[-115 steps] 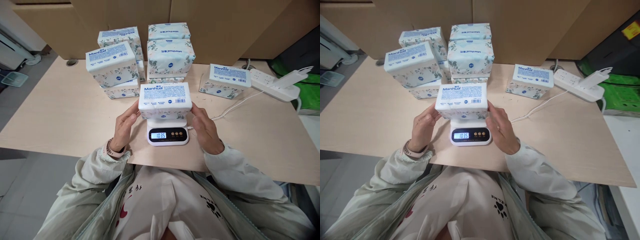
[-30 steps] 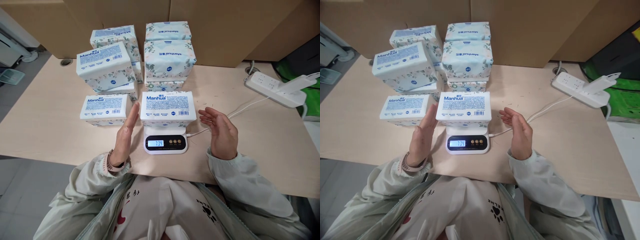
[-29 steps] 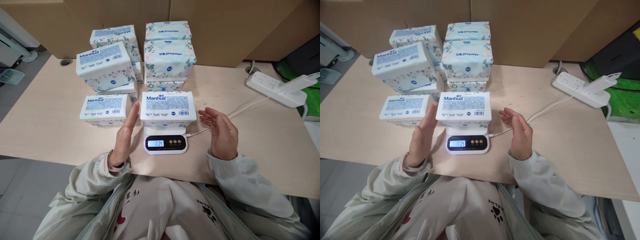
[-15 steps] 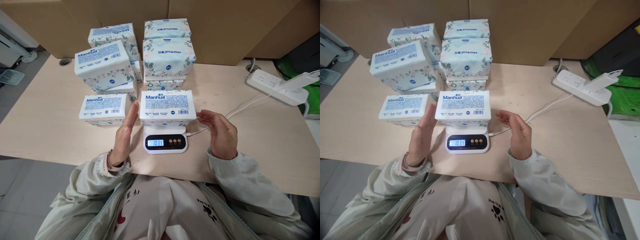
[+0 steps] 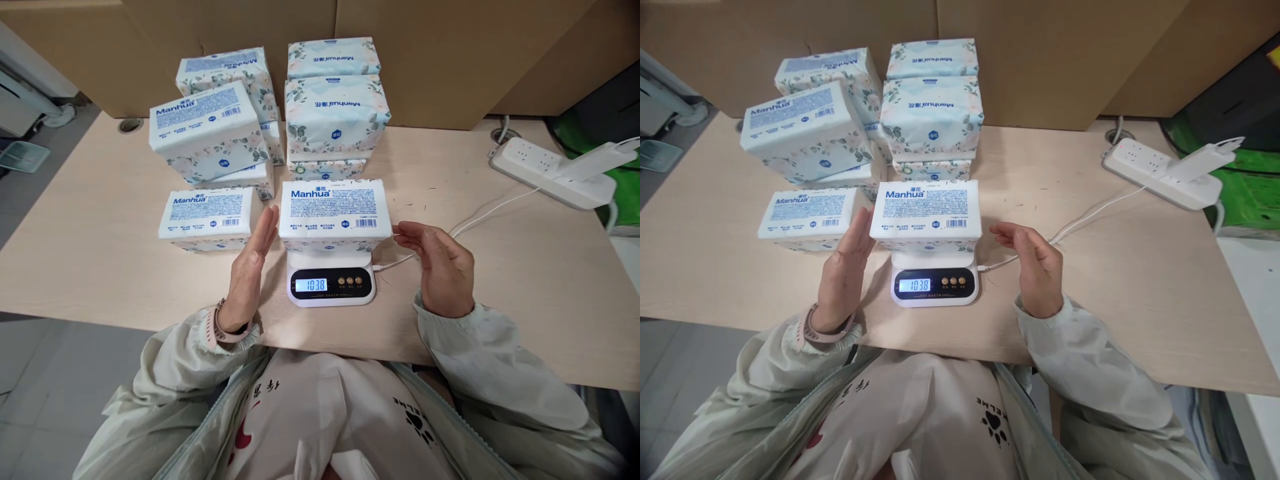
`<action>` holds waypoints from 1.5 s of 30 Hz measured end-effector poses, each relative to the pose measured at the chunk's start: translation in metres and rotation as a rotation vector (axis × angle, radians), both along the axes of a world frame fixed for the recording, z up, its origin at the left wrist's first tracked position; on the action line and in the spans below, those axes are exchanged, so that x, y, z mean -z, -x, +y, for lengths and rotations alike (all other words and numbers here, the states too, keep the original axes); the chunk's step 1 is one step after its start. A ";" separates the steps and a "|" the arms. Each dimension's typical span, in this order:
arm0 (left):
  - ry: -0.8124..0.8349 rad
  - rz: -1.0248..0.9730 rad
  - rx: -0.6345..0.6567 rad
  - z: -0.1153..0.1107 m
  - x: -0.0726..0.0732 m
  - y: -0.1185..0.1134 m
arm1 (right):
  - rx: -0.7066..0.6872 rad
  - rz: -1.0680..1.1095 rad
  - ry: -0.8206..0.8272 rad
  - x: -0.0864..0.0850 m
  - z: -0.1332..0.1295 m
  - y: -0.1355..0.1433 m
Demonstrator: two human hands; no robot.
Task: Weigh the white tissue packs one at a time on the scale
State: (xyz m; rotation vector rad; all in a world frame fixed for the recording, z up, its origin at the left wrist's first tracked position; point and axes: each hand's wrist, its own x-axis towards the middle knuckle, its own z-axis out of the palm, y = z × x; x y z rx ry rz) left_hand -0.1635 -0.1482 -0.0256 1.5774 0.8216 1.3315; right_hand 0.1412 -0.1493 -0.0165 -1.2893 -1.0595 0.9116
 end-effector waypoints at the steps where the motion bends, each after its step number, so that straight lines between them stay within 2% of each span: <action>1: 0.009 -0.004 -0.004 0.000 0.000 0.000 | -0.001 -0.006 0.001 0.000 0.000 0.000; 17: 0.012 -0.032 -0.060 0.002 0.002 -0.001 | -0.027 -0.014 -0.032 0.001 0.000 -0.002; 19: 0.049 -0.031 -0.046 0.005 0.002 -0.002 | -0.115 -0.068 -0.036 0.002 0.000 -0.002; 21: 0.078 -0.009 0.011 0.007 0.002 -0.004 | -0.269 -0.139 -0.035 0.002 -0.001 -0.002; 24: -0.008 0.035 0.037 0.005 0.001 -0.009 | -0.491 -0.218 -0.054 -0.002 -0.003 -0.001; 27: -0.164 0.030 -0.115 -0.002 -0.006 -0.013 | -0.585 -0.225 -0.116 -0.019 -0.004 0.008; 30: -0.299 -0.041 -0.338 -0.006 -0.019 -0.010 | -0.653 -0.244 -0.193 -0.048 0.000 0.027; 32: -0.391 -0.085 -0.489 -0.005 -0.030 0.000 | -0.746 -0.275 -0.245 -0.067 0.009 0.048; 34: -0.439 -0.094 -0.576 -0.001 -0.039 0.019 | -0.854 -0.295 -0.279 -0.077 0.024 0.075; 37: -0.404 -0.036 -0.644 0.008 -0.039 0.053 | -0.984 -0.282 -0.278 -0.072 0.053 0.118; 40: -0.333 0.047 -0.752 0.018 -0.025 0.082 | -1.036 -0.279 -0.212 -0.052 0.078 0.151; 43: -0.279 0.100 -0.765 0.024 -0.011 0.092 | -1.022 -0.302 -0.147 -0.035 0.085 0.159; 45: -0.343 0.121 -0.767 0.021 -0.010 0.087 | -0.996 -0.316 -0.149 -0.032 0.078 0.150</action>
